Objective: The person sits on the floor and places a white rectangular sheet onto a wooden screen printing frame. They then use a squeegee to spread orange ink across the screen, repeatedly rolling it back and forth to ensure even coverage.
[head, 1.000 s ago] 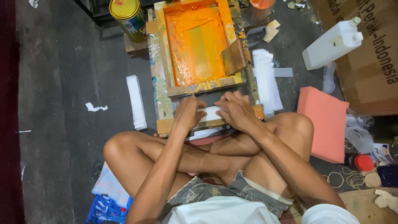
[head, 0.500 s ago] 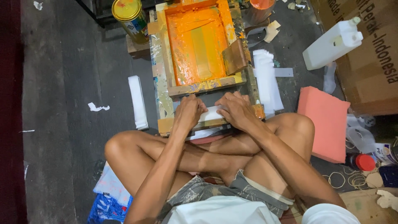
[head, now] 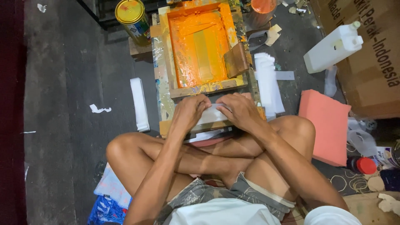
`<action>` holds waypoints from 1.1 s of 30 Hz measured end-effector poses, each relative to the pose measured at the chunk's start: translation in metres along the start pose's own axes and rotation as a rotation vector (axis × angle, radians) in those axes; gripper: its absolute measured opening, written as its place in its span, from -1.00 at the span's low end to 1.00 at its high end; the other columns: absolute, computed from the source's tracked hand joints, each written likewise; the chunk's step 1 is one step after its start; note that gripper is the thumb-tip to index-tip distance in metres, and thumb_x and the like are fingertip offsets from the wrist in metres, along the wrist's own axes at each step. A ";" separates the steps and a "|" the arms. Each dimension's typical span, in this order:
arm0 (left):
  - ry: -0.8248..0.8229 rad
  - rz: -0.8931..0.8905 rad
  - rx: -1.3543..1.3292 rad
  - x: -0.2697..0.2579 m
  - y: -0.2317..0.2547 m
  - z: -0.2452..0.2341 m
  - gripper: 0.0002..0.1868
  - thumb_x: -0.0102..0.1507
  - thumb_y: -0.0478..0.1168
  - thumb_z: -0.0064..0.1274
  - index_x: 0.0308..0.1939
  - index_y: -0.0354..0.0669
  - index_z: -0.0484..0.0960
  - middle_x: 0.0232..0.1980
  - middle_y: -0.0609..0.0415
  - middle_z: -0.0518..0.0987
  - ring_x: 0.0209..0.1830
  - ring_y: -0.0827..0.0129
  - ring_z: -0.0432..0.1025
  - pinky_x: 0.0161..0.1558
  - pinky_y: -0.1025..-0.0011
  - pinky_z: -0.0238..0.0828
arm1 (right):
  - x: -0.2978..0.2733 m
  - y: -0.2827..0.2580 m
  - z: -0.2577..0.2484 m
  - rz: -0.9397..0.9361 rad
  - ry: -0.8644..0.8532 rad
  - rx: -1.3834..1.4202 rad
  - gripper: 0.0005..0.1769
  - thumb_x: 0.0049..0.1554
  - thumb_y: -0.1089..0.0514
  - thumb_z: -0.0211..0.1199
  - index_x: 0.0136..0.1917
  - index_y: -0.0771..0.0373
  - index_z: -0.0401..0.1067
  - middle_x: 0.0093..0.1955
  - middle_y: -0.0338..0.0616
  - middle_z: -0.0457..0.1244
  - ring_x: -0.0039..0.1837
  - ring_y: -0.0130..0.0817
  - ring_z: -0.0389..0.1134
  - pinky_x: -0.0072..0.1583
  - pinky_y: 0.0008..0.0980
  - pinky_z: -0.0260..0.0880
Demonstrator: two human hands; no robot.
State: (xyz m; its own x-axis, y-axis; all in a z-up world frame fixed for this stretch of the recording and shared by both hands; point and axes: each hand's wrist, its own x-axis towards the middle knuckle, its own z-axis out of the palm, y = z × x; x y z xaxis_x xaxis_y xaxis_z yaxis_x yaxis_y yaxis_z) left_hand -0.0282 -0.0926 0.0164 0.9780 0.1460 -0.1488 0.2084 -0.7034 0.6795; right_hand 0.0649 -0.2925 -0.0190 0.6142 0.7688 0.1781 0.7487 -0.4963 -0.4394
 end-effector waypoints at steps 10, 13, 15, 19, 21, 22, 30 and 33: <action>0.142 0.091 -0.280 -0.008 -0.021 -0.036 -0.92 0.30 -0.27 0.15 -0.15 -0.05 0.73 -0.41 -0.01 0.63 -0.31 0.21 0.54 -0.14 0.22 0.47 | 0.016 0.015 -0.052 0.330 -0.012 0.689 -0.80 0.14 0.26 0.39 0.07 0.25 0.59 -0.17 0.04 0.45 -0.14 -0.32 0.43 -0.06 -0.30 0.45; 0.214 0.076 -0.376 -0.007 -0.025 -0.025 -0.93 0.30 -0.25 0.18 -0.16 -0.08 0.73 -0.48 0.02 0.60 -0.41 0.34 0.45 -0.26 0.31 0.44 | 0.016 0.009 -0.030 0.481 0.215 1.005 -0.66 0.13 0.26 0.41 0.18 0.28 0.46 -0.08 -0.07 0.44 -0.09 -0.45 0.48 -0.06 -0.58 0.50; 0.298 0.060 -0.517 -0.002 -0.024 -0.012 -0.90 0.37 -0.26 0.08 -0.09 -0.17 0.66 -0.49 0.09 0.54 -0.42 0.44 0.34 -0.34 0.41 0.37 | 0.018 -0.012 -0.026 0.542 0.254 1.259 -0.53 0.16 0.19 0.39 0.26 0.40 0.35 0.10 0.07 0.40 0.06 -0.27 0.50 0.02 -0.47 0.59; 0.247 0.019 -0.648 -0.002 -0.011 0.008 -0.89 0.40 -0.25 0.01 -0.05 -0.17 0.61 -0.48 0.17 0.52 -0.50 0.49 0.30 -0.41 0.49 0.31 | 0.019 -0.007 0.012 0.582 0.165 1.336 -0.61 0.17 0.22 0.37 0.22 0.41 0.39 0.06 0.08 0.40 0.06 -0.19 0.51 0.03 -0.41 0.63; 0.168 0.008 -0.602 -0.002 -0.018 0.020 -0.87 0.39 -0.16 0.05 -0.07 -0.10 0.60 -0.53 0.13 0.55 -0.53 0.48 0.37 -0.39 0.45 0.39 | 0.021 -0.008 0.018 0.623 0.183 1.316 -0.80 0.19 0.24 0.35 0.07 0.37 0.46 -0.16 -0.08 0.42 -0.15 -0.41 0.49 -0.08 -0.47 0.65; 0.168 0.009 -0.602 -0.001 -0.019 0.021 -0.87 0.39 -0.16 0.05 -0.07 -0.10 0.60 -0.53 0.13 0.55 -0.53 0.48 0.37 -0.39 0.45 0.39 | 0.021 -0.006 0.017 0.622 0.183 1.316 -0.80 0.19 0.24 0.35 0.07 0.37 0.46 -0.16 -0.08 0.42 -0.15 -0.41 0.49 -0.08 -0.47 0.65; 0.445 -0.095 -0.013 -0.010 -0.042 -0.006 -0.41 0.16 -0.25 0.37 0.24 -0.08 0.52 0.15 -0.08 0.43 0.11 -0.09 0.32 0.08 -0.03 0.25 | 0.010 0.015 -0.007 0.621 0.155 1.131 -0.79 0.28 0.18 0.22 0.16 0.26 0.52 -0.27 -0.25 0.39 -0.31 -0.61 0.35 -0.24 -0.57 0.52; 0.412 -0.199 0.108 -0.008 -0.052 -0.008 -0.19 0.15 -0.30 0.35 0.45 -0.18 0.33 0.21 -0.15 0.30 0.17 -0.11 0.24 0.11 0.04 0.16 | 0.005 0.024 -0.006 0.634 0.087 1.072 -0.77 0.30 0.15 0.19 0.18 0.22 0.54 -0.34 -0.27 0.36 -0.31 -0.64 0.31 -0.24 -0.57 0.48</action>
State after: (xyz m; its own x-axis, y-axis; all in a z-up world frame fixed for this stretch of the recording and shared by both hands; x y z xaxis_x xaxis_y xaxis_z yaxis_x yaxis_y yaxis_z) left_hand -0.0470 -0.0520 -0.0122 0.8442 0.5342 0.0441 0.4116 -0.6988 0.5850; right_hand 0.0878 -0.3028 -0.0231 0.8371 0.4651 -0.2880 -0.2406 -0.1598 -0.9574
